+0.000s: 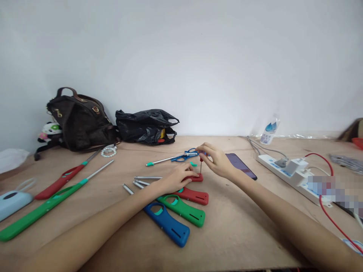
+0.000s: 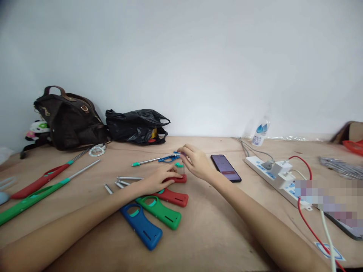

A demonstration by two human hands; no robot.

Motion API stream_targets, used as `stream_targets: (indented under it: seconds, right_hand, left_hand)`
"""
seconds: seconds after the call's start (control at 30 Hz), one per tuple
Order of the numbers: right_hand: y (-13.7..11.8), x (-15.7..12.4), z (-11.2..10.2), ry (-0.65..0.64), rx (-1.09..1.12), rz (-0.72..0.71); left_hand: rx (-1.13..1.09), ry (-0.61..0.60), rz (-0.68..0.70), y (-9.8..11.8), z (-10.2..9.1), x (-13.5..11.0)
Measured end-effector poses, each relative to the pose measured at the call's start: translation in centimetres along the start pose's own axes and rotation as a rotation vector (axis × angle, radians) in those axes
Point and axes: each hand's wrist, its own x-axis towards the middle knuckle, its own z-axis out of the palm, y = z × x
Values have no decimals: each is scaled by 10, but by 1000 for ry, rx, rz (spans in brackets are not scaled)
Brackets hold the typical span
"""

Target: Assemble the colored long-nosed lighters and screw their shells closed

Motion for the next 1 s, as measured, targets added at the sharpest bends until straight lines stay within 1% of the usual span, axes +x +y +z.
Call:
stream_targets:
  seconds: [0.07,0.13,0.27,0.3,0.37,0.47,0.53,0.63,0.7,0.77,0.87,0.93,1.0]
  right_hand:
    - [0,1,-2,-49,127,26]
    - [2,2,-3,-49,190,48]
    - [5,0,1,59,58,45]
    - [5,0,1,67,28,41]
    - [3,0,0,31,39,30]
    - [2,1,-2,-53,175,30]
    - [3,1,-1,-39,208,46]
    - [5,-1,3,37,113,45]
    - [5,-1,5,62,66,32]
    - [3,-1,4,36,83,22]
    - [1,1,0,-33,187,30]
    - [2,1,-1,-25,212,54]
    - [4,0,0,26,168,68]
  left_hand:
    - [4,-4,-1,0,0,0]
    - [2,-7,-3,1,-1,0]
    - [2,-12,-11,3,-3,0]
    - [2,-13,-13,3,-3,0]
    - [-1,-11,-12,3,-3,1]
    - [-17,-2,6,1,-2,1]
    - [-27,4,10,0,-1,1]
    - [-36,7,-2,-1,1,0]
    - [-40,8,-2,-2,1,0]
    - [-39,6,1,-3,1,1]
    - [-35,-2,1,-2,1,1]
    - [-32,-3,-2,-1,0,1]
    - [-30,4,-5,0,-1,0]
